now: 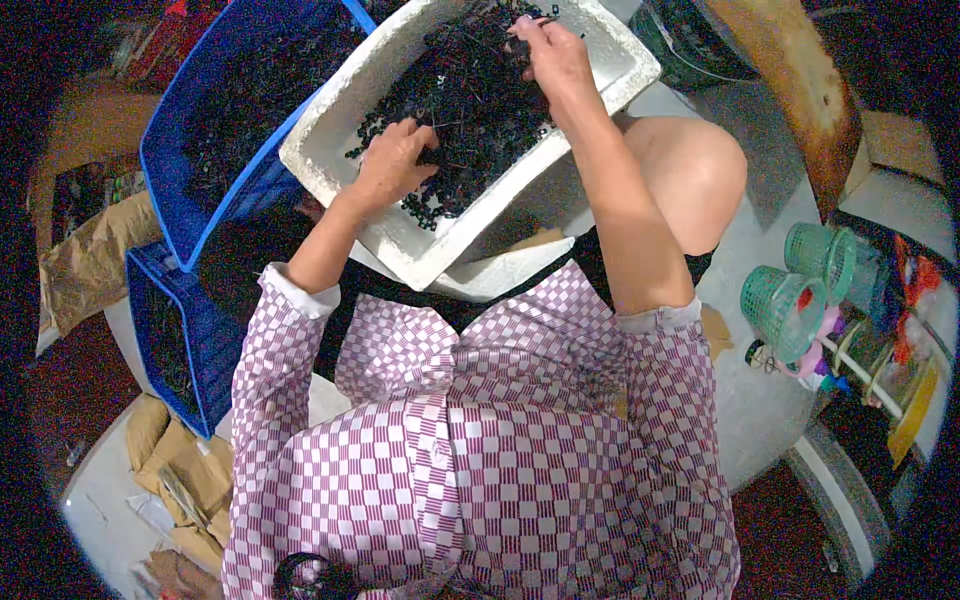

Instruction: Untangling and sorting small black plastic components from a tray into bins.

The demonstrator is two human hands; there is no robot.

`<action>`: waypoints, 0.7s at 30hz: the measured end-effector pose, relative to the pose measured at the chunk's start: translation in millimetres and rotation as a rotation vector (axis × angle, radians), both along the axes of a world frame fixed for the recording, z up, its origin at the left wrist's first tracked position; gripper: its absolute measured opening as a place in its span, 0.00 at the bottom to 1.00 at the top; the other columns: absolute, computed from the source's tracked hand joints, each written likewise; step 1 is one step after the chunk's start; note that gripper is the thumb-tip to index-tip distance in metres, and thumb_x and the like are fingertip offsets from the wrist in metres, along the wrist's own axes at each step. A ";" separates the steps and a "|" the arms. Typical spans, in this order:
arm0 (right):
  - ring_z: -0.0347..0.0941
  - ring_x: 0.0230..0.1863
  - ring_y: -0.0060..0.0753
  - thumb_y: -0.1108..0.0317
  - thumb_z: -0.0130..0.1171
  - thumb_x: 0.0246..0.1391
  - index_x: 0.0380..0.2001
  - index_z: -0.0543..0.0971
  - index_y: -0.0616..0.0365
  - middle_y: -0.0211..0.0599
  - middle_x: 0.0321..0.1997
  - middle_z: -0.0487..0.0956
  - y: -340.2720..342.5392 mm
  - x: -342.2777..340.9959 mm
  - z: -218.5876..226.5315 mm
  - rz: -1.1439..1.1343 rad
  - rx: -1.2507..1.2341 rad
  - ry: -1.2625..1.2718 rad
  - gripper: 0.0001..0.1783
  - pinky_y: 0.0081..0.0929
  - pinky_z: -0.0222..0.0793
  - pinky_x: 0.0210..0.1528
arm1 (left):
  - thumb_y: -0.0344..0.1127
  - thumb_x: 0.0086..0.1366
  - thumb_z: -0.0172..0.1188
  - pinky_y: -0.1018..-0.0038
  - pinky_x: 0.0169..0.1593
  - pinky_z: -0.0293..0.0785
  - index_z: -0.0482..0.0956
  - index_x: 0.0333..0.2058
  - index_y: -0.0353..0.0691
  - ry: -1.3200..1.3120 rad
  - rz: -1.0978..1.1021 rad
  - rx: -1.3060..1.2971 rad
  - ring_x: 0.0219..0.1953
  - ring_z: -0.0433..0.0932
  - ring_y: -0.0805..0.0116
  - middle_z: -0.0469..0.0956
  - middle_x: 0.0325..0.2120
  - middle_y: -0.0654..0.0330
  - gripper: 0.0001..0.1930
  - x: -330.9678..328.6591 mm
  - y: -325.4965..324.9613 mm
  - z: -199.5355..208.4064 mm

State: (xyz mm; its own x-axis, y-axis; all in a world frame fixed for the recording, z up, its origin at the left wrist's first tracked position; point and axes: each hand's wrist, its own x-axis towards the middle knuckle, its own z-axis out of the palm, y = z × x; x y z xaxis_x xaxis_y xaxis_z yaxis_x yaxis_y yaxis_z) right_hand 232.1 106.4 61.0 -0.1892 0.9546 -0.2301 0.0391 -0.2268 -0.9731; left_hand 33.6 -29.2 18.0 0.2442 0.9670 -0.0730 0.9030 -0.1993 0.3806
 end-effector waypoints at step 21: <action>0.69 0.29 0.49 0.68 0.51 0.50 0.26 0.72 0.61 0.43 0.29 0.72 -52.0 -49.9 54.7 0.401 1.019 -0.616 0.07 0.35 0.67 0.31 | 0.45 0.61 0.52 0.78 0.31 0.71 0.68 0.38 0.44 -1.830 0.794 -0.259 0.31 0.72 0.77 0.72 0.28 0.66 0.12 44.2 22.1 82.9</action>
State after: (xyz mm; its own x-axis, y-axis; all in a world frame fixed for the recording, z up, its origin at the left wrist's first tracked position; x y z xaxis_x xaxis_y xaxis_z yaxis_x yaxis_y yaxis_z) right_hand 182.3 54.4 115.7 -0.6305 0.6504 0.4236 0.4409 0.7493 -0.4941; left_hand 77.7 -7.1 100.9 -0.2166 0.8860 -0.4099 -0.6667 0.1725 0.7251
